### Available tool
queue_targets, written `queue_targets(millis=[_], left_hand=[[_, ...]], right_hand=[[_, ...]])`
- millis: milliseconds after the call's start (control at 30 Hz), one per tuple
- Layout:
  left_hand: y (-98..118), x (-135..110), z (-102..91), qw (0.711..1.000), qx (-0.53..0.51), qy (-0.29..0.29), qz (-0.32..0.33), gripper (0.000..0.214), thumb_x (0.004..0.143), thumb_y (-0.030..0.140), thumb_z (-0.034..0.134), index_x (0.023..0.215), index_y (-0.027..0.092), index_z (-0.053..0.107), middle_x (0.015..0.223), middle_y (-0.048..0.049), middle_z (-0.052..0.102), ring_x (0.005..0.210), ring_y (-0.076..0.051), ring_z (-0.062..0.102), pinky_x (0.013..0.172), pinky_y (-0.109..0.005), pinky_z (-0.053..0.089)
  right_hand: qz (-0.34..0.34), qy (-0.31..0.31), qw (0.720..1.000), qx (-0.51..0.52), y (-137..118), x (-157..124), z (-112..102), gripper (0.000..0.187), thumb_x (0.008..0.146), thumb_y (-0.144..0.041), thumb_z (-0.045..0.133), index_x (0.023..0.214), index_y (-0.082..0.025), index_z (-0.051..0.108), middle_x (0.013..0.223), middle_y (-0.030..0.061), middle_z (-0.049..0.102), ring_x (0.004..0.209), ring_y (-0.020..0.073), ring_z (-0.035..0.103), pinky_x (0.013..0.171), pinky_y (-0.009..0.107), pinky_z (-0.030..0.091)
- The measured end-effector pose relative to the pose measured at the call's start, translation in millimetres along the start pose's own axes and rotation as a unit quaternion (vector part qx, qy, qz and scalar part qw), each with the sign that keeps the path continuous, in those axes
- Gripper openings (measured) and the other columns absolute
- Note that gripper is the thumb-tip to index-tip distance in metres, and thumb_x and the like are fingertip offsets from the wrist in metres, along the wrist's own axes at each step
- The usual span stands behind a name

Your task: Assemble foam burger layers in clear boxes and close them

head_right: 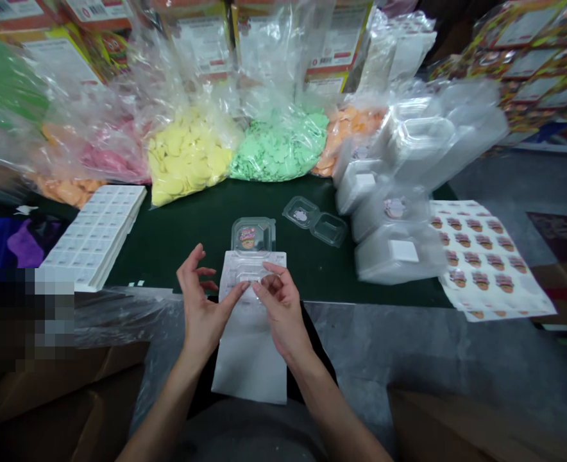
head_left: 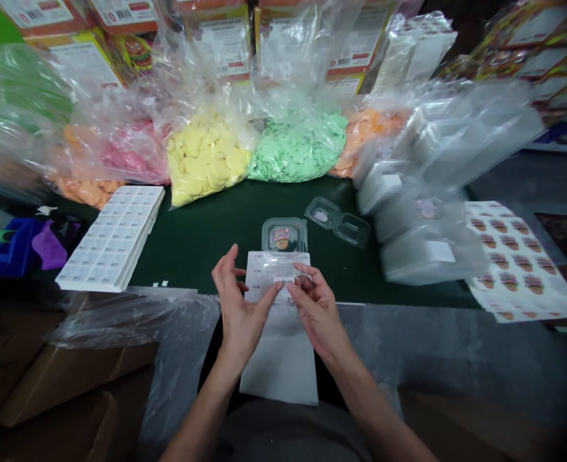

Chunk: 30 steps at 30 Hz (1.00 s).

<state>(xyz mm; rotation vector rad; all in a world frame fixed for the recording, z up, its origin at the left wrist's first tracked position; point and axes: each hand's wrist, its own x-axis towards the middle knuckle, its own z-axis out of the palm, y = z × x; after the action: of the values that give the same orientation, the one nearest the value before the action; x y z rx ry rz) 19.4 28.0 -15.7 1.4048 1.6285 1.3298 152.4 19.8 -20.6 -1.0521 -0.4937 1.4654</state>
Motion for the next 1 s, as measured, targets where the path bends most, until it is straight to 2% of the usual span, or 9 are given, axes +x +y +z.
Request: queue_targets(millis=[133,233,300,400,467,567,833,933,1000], left_hand=[[1,8,1.4,0.946,-0.221,-0.192,-0.140,0.061,0.088,0.039,0.072,0.144,0.026,0.049,0.123,-0.0107,0.065,0.103,-0.020,0.064,0.089,-0.035,0.052],[7,9,1.9,0.931,-0.265,-0.215,-0.129,0.059,0.091,0.037,0.069,0.146,0.029,0.048,0.128,-0.0100,0.064,0.111,-0.020,0.062,0.094,-0.034,0.051],[9,10,1.3,0.936,-0.260,-0.211,-0.105,0.056,0.091,0.037,0.070,0.143,0.030,0.051,0.130,-0.0087,0.063,0.109,-0.018,0.062,0.094,-0.031,0.052],[7,13,1.0,0.941,-0.244,-0.205,-0.116,0.046,0.089,0.038,0.072,0.132,0.027,0.060,0.122,-0.0077,0.068,0.107,-0.017,0.063,0.092,-0.029,0.053],[4,13,1.4,0.942,-0.237,-0.200,-0.131,0.042,0.088,0.038,0.074,0.126,0.025,0.064,0.118,-0.0080,0.070,0.109,-0.019,0.064,0.093,-0.030,0.053],[-1,11,1.8,0.940,-0.230,-0.206,-0.143,0.038,0.086,0.039,0.075,0.120,0.023,0.067,0.116,-0.0083,0.071,0.109,-0.020,0.065,0.094,-0.031,0.053],[-10,10,-1.4,0.956,-0.203,-0.184,-0.105,0.032,0.089,0.036,0.072,0.118,0.022,0.067,0.114,-0.0076,0.071,0.105,-0.019,0.065,0.095,-0.031,0.050],[-15,12,1.0,0.972,-0.141,-0.175,-0.071,0.030,0.091,0.036,0.069,0.117,0.022,0.067,0.111,-0.0074,0.072,0.101,-0.019,0.065,0.095,-0.033,0.049],[-19,12,4.4,0.981,-0.087,-0.170,-0.043,0.026,0.092,0.035,0.067,0.114,0.022,0.068,0.110,-0.0072,0.072,0.099,-0.019,0.065,0.094,-0.034,0.048]], right_hand=[[-0.002,-0.036,0.999,-0.009,-16,-4,-3,0.037,0.077,-0.031,0.083,0.113,-0.031,0.073,0.087,-0.0020,0.057,0.078,0.0137,0.052,0.078,0.027,0.047],[-0.065,-0.024,0.995,-0.070,-51,-15,-13,0.041,0.081,-0.032,0.079,0.122,-0.035,0.073,0.091,0.0002,0.062,0.080,0.0156,0.055,0.080,0.031,0.050],[-0.201,0.056,0.964,-0.167,-84,-26,-25,0.046,0.083,-0.029,0.078,0.127,-0.039,0.069,0.094,0.0002,0.064,0.083,0.0173,0.058,0.083,0.035,0.051],[-0.439,0.214,0.797,-0.356,-134,-33,-51,0.052,0.085,-0.026,0.077,0.133,-0.040,0.065,0.097,0.0017,0.064,0.088,0.0217,0.059,0.089,0.043,0.050],[-0.490,0.237,0.684,-0.485,-157,-26,-71,0.046,0.090,-0.026,0.071,0.133,-0.038,0.066,0.096,0.0033,0.063,0.087,0.0227,0.059,0.087,0.044,0.050],[-0.455,0.163,0.618,-0.620,-168,-3,-99,0.038,0.098,-0.026,0.057,0.134,-0.033,0.065,0.093,0.0049,0.061,0.083,0.0222,0.059,0.079,0.040,0.050],[-0.405,0.128,0.542,-0.725,-166,34,-135,0.035,0.099,-0.040,0.054,0.127,-0.023,0.069,0.094,0.0098,0.059,0.089,0.0281,0.055,0.082,0.045,0.047],[-0.434,0.135,0.550,-0.701,-171,20,-121,0.041,0.095,-0.048,0.062,0.129,-0.025,0.067,0.105,0.0116,0.061,0.101,0.0311,0.056,0.093,0.052,0.045],[-0.445,0.159,0.596,-0.649,-164,0,-106,0.036,0.093,-0.044,0.066,0.125,-0.027,0.070,0.113,0.0110,0.062,0.107,0.0313,0.057,0.098,0.052,0.044]])
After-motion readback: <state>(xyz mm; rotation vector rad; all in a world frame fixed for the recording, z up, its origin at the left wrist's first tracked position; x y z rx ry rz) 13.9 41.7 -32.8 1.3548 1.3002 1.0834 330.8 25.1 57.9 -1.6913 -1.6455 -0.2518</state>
